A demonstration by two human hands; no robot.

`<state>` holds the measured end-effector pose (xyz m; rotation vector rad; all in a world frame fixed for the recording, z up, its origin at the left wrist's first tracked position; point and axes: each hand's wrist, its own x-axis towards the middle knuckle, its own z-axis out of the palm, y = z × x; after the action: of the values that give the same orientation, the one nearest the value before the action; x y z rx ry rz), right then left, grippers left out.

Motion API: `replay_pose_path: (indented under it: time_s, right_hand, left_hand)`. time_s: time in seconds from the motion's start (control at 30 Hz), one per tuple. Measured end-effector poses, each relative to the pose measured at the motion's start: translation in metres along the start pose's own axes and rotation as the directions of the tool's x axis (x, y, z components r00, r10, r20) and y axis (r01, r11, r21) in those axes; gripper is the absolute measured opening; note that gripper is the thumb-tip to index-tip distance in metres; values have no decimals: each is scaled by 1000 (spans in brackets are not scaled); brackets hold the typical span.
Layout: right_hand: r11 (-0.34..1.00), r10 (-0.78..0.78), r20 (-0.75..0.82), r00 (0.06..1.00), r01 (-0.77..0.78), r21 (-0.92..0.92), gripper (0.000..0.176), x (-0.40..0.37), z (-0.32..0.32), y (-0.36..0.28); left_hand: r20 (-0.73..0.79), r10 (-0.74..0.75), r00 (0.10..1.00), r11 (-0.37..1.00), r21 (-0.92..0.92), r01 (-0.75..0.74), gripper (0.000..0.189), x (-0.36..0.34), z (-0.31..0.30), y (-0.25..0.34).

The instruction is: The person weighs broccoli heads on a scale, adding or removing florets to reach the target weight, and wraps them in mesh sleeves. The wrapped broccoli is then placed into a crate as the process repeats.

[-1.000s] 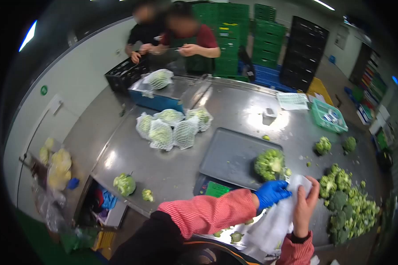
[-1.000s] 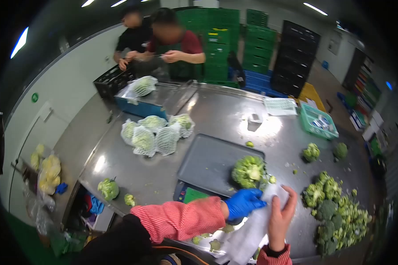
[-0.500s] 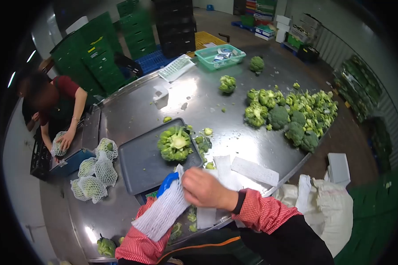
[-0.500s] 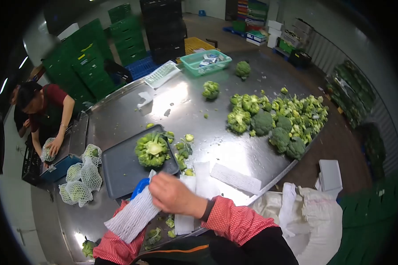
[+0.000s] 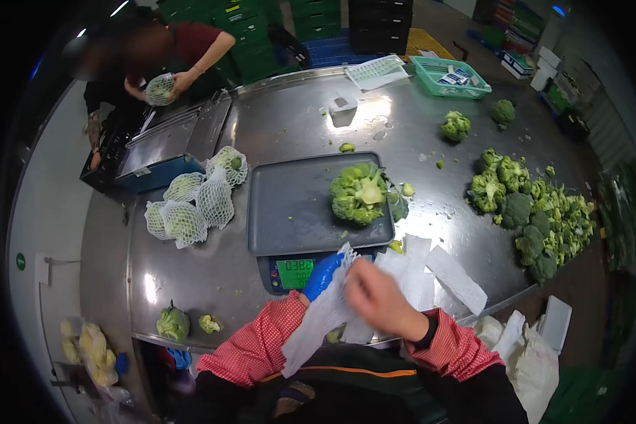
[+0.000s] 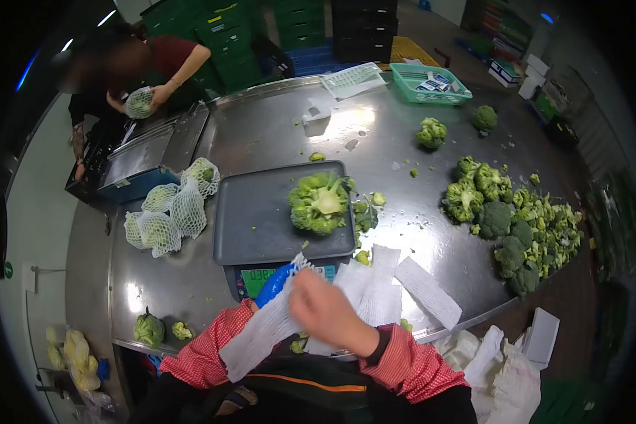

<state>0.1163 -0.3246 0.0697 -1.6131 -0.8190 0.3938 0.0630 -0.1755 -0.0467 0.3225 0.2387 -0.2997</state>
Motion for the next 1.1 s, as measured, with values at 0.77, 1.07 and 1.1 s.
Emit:
replay_pose_path:
  time_s: [0.77, 1.07, 1.1]
  right_hand:
    - [895, 394, -282, 875, -435, -101, 38, 135, -82, 124]
    - [511, 589, 68, 805, -436, 741, 37, 72, -50, 58]
    - [366, 607, 165, 777, -458, 810, 37, 65, -46, 50]
  left_hand:
    - [-406, 539, 738, -5, 875, 485, 84, 153, -10, 158]
    - [-172, 103, 980, 974, 219, -64, 55, 23, 45, 92]
    - [6, 116, 993, 970, 214, -115, 48, 15, 31, 85]
